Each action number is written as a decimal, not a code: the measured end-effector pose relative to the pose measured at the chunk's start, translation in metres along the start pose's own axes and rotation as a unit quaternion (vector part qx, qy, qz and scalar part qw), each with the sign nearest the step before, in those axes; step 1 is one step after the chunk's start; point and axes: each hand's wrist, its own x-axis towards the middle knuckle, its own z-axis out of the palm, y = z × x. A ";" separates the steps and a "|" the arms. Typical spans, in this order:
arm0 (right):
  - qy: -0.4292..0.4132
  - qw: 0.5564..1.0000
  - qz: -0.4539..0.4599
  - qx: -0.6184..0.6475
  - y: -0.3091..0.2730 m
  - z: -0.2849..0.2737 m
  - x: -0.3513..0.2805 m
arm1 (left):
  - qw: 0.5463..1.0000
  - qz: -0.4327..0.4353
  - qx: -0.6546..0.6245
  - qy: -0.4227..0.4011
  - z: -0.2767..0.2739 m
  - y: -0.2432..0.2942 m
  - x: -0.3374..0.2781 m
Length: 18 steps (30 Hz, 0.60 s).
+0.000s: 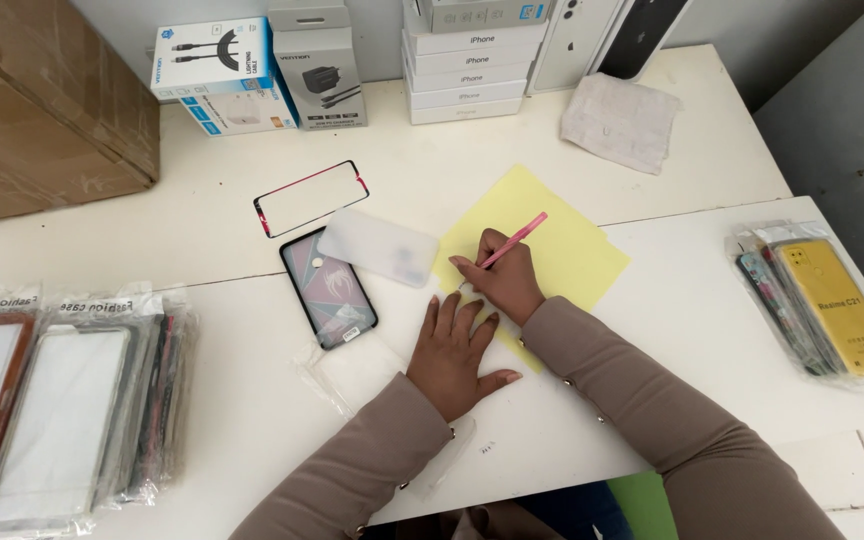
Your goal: The person is unboxing various phone cases from plastic sleeves, inspecting them, and writing notes on a yellow piece of paper.
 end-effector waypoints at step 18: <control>0.024 0.998 -0.021 -0.049 0.033 0.001 0.006 | 1.000 -0.001 -0.013 0.000 -0.003 0.001 -0.001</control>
